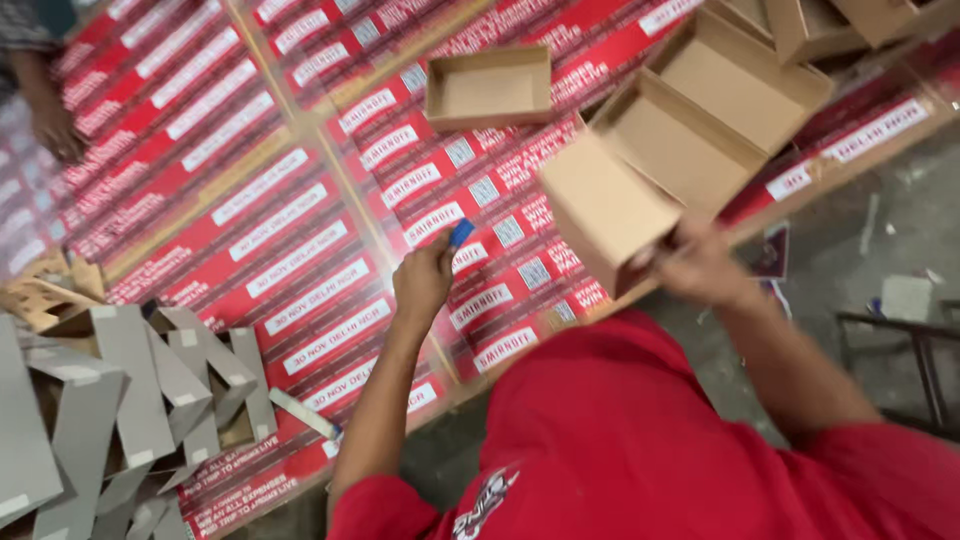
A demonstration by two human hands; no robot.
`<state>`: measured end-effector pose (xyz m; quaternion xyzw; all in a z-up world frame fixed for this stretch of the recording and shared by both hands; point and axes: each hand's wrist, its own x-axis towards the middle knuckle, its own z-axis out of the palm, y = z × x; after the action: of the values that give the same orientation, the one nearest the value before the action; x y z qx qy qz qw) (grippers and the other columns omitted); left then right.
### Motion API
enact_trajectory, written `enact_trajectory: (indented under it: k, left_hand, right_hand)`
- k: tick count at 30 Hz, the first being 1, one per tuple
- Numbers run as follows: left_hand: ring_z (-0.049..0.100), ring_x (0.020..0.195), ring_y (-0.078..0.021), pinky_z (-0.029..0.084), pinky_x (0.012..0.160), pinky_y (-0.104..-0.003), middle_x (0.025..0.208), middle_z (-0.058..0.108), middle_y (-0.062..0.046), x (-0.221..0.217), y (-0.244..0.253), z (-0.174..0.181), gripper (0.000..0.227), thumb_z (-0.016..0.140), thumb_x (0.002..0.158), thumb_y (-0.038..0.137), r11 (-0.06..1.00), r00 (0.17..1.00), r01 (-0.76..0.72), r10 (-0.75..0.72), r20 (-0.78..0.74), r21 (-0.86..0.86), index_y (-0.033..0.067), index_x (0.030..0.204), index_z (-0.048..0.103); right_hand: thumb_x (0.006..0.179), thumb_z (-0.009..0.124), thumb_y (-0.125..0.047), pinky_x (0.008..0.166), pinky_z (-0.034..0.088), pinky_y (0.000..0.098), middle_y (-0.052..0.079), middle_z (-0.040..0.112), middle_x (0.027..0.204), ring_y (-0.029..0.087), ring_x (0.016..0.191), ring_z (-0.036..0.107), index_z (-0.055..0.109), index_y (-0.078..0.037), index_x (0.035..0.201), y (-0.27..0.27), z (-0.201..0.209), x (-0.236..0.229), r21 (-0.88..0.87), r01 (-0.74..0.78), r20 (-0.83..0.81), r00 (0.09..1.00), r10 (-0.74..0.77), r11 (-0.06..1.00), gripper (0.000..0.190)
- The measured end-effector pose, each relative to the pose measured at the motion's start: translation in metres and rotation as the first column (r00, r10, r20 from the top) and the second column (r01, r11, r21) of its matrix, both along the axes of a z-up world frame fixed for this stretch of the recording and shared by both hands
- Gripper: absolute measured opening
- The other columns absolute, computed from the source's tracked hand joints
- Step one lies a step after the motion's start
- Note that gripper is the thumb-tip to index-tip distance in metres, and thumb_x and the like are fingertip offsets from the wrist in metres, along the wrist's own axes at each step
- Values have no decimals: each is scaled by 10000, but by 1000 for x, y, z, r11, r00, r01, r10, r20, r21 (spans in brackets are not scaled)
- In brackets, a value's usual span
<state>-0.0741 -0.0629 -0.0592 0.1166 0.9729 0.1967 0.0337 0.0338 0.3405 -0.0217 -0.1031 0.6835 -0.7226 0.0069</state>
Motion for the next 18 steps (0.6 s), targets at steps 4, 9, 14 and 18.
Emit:
enact_trajectory:
  k: [4,9,14,18]
  left_hand:
    - [683,850,-364,534,714,-505,939,730,-152,-1,21,-43,342,615,948,244,1000,1000,-11,10,-29,-24,200,1274,705]
    - [635,967,-358,484,839,-516,996,682,-139,5,32,-79,324,623,915,252,993,975,-30,5,-223,-110,113,1193,713]
    - [648,939,-339,482,794,-503,977,670,-136,17,34,-94,313,599,982,219,996,981,-83,75,-177,-38,68,1240,692]
    - [645,924,-343,476,789,-500,973,667,-139,21,34,-88,298,607,990,226,994,978,-111,106,-177,-17,63,1222,698]
  right_hand:
    - [1157,652,-151,886,552,289,23,662,1021,105,963,634,541,-63,1082,51,62,-60,-413,201,-58,968,-246,888,161]
    - [1052,623,-209,899,535,390,132,701,1170,260,1053,653,612,0,1287,58,145,-82,348,329,-173,943,-285,878,315]
    - [997,697,-214,826,518,558,267,708,1021,488,946,669,645,34,1154,48,116,-141,899,366,-346,930,-121,242,298]
    - [958,705,-212,818,555,521,276,719,1016,441,929,703,655,68,1122,67,25,-214,953,299,-288,943,-164,43,328]
